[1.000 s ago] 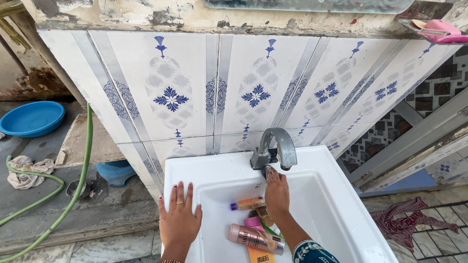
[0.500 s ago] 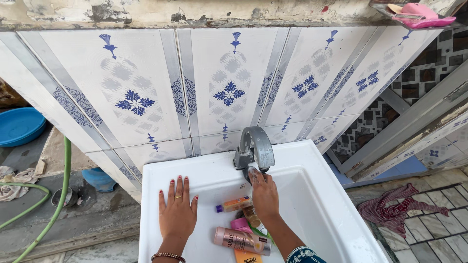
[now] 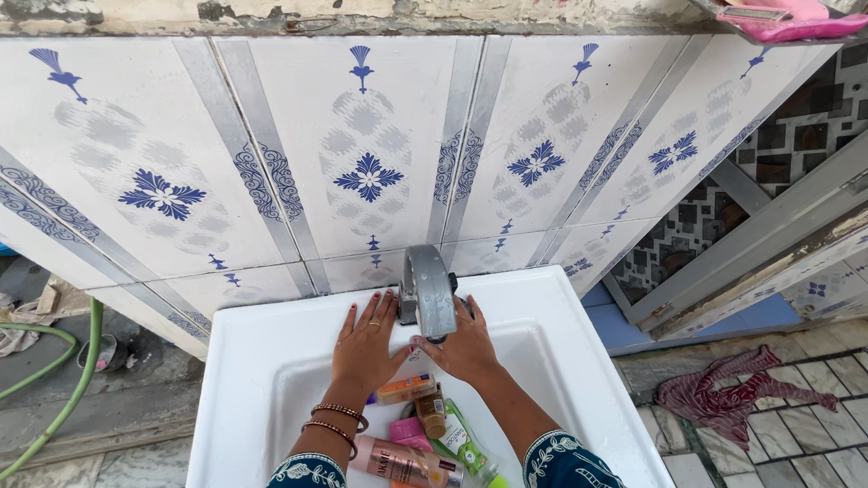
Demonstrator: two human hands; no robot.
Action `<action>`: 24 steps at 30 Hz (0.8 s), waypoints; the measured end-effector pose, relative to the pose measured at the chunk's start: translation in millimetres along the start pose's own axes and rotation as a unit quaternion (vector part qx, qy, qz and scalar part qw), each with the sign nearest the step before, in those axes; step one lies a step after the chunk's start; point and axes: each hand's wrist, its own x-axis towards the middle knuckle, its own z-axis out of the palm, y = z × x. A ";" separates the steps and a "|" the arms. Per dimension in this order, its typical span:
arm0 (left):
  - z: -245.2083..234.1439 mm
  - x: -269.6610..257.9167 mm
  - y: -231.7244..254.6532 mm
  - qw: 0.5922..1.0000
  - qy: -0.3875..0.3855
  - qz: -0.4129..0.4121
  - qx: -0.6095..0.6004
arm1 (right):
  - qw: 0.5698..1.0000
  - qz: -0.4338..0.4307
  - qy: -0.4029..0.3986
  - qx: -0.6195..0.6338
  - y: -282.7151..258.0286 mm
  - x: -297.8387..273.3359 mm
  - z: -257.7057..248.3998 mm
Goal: The person cleans a white bathroom sink using a dark cloth and liquid soap. They rinse a comb, wash the cloth, apply soap, and scrub the sink basin, faucet, and surrounding tiled wall. The person moves various toiletries into the sink to clean around them.
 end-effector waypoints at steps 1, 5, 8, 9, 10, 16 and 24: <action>-1.3 0.4 -2.0 1.000 -0.001 0.002 0.001 | 0.999 0.005 -0.040 -0.004 3.0 -1.1 0.4; 1.4 -10.1 15.0 0.999 0.003 -0.030 0.040 | 0.993 0.010 -0.060 -0.097 -5.0 -16.7 10.4; 9.5 -27.3 34.7 0.996 0.000 -0.053 0.076 | 0.996 -0.017 0.029 -0.080 -16.1 -38.5 23.9; 11.6 -29.1 36.6 0.993 -0.005 -0.057 0.100 | 0.995 -0.045 0.043 -0.082 -18.2 -44.7 28.6; 14.5 -31.9 37.2 0.991 -0.011 -0.059 0.122 | 0.992 -0.072 0.056 -0.084 -16.2 -50.7 31.6; 9.5 -59.3 -5.2 0.973 0.038 -0.195 0.116 | 0.990 0.050 0.050 -0.121 55.2 -69.5 -3.9; -5.6 -147.9 -63.9 0.931 -0.050 -0.287 0.221 | 0.976 0.191 0.088 -0.050 53.1 -66.5 -0.4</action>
